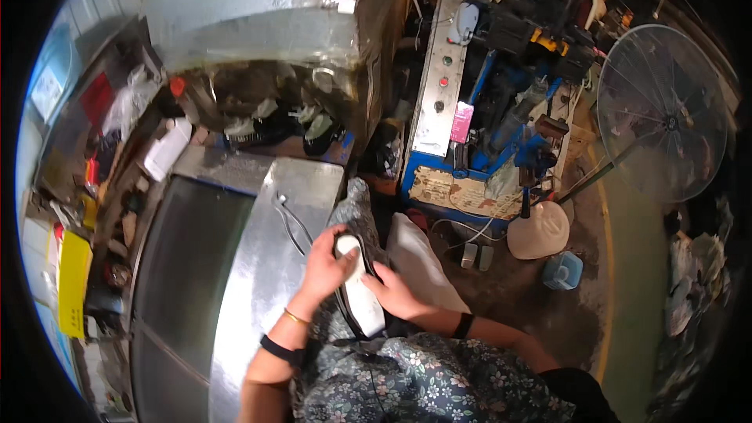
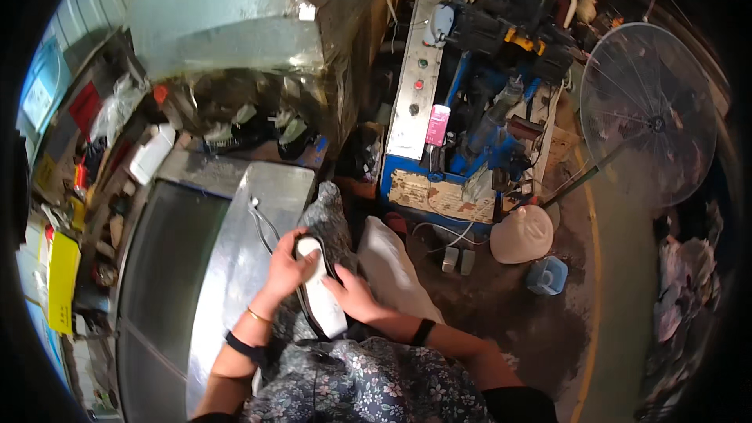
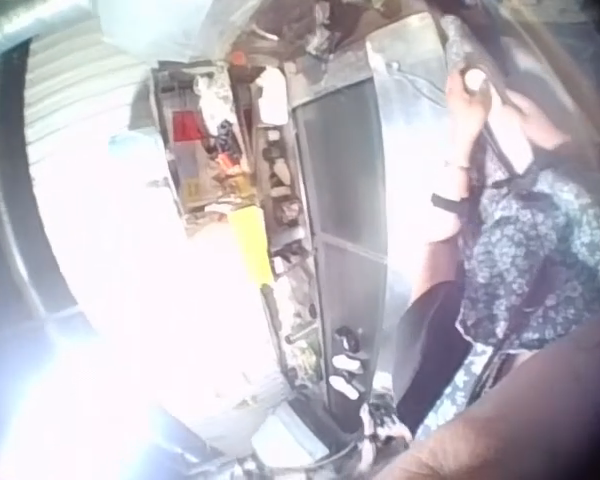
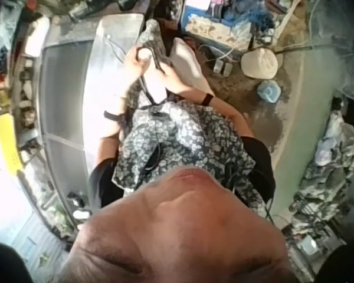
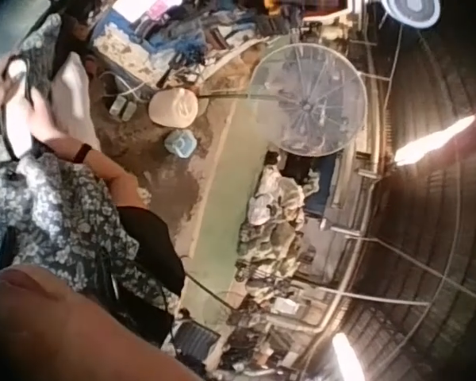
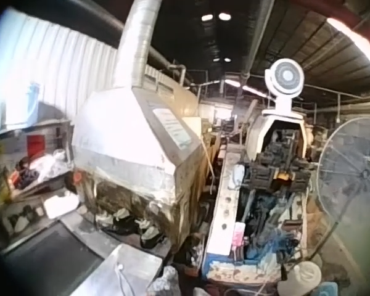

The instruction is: Operating a lasting machine and manual tools to manufacture shoes in a factory setting.

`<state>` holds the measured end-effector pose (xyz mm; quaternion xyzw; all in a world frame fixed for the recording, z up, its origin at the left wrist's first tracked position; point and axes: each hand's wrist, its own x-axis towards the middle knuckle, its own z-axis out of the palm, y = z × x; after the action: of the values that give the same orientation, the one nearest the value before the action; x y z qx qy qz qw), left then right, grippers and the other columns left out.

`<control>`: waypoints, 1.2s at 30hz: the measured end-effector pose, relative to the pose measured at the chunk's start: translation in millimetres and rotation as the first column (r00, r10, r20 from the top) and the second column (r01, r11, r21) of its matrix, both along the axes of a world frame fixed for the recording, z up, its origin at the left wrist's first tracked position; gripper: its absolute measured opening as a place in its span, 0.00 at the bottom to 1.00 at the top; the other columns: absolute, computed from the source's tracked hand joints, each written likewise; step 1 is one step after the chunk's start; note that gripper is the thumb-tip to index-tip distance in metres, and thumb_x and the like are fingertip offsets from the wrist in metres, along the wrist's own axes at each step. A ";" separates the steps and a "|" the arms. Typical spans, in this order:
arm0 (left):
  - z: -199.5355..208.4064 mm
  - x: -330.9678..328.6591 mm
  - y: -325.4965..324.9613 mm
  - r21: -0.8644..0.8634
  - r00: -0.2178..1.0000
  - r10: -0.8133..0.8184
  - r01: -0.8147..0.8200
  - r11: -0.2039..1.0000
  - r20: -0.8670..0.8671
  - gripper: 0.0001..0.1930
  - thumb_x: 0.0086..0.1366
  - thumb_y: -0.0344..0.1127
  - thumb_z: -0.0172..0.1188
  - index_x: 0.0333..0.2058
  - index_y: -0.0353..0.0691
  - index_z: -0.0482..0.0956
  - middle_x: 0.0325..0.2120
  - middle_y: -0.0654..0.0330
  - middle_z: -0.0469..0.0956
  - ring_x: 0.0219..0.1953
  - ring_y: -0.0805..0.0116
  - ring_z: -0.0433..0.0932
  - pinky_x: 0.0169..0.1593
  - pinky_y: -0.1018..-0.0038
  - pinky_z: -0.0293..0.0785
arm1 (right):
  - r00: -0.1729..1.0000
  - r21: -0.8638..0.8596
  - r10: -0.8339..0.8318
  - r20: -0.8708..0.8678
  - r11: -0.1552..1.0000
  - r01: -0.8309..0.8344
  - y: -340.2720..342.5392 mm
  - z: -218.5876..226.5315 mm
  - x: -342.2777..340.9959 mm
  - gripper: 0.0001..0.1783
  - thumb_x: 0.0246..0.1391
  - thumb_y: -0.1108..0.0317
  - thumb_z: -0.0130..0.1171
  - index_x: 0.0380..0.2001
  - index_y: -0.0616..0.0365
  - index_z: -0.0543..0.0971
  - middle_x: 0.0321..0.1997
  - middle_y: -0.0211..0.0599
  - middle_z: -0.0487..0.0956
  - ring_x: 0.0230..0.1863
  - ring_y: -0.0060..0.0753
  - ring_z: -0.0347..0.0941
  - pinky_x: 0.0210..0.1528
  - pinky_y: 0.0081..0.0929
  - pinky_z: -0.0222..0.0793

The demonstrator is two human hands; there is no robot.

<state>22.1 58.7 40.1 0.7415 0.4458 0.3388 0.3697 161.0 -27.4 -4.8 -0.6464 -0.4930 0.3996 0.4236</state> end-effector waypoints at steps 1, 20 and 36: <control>-1.5 -3.5 5.1 -0.105 1.000 -0.001 -0.001 0.995 -0.025 0.27 0.58 0.35 0.67 0.55 0.35 0.72 0.47 0.48 0.77 0.50 0.53 0.76 0.57 0.65 0.70 | 0.995 0.133 0.043 -0.089 0.991 -0.031 -0.6 -6.4 7.6 0.12 0.62 0.63 0.56 0.40 0.62 0.77 0.31 0.47 0.80 0.35 0.33 0.76 0.40 0.34 0.71; -38.5 -25.2 5.8 -0.681 0.864 0.245 0.143 0.718 0.440 0.23 0.64 0.29 0.63 0.56 0.38 0.67 0.36 0.66 0.76 0.35 0.79 0.73 0.37 0.81 0.70 | 0.517 -0.164 0.364 0.775 0.905 -0.392 31.7 1.3 -1.2 0.17 0.64 0.62 0.45 0.32 0.65 0.76 0.29 0.56 0.80 0.30 0.50 0.80 0.29 0.38 0.76; -5.2 -28.9 -17.1 -0.315 0.840 0.285 -0.456 0.833 -0.462 0.25 0.75 0.47 0.37 0.41 0.34 0.79 0.38 0.35 0.79 0.42 0.41 0.80 0.47 0.57 0.76 | 0.874 -0.126 0.285 -0.393 0.925 -0.358 14.4 -4.8 -18.2 0.41 0.70 0.55 0.43 0.72 0.63 0.37 0.73 0.56 0.53 0.73 0.45 0.51 0.71 0.32 0.48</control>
<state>-6.9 41.6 34.9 0.5960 0.7101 0.1461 0.3452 142.8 -12.9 -9.6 -0.5070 -0.4646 0.6246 0.3701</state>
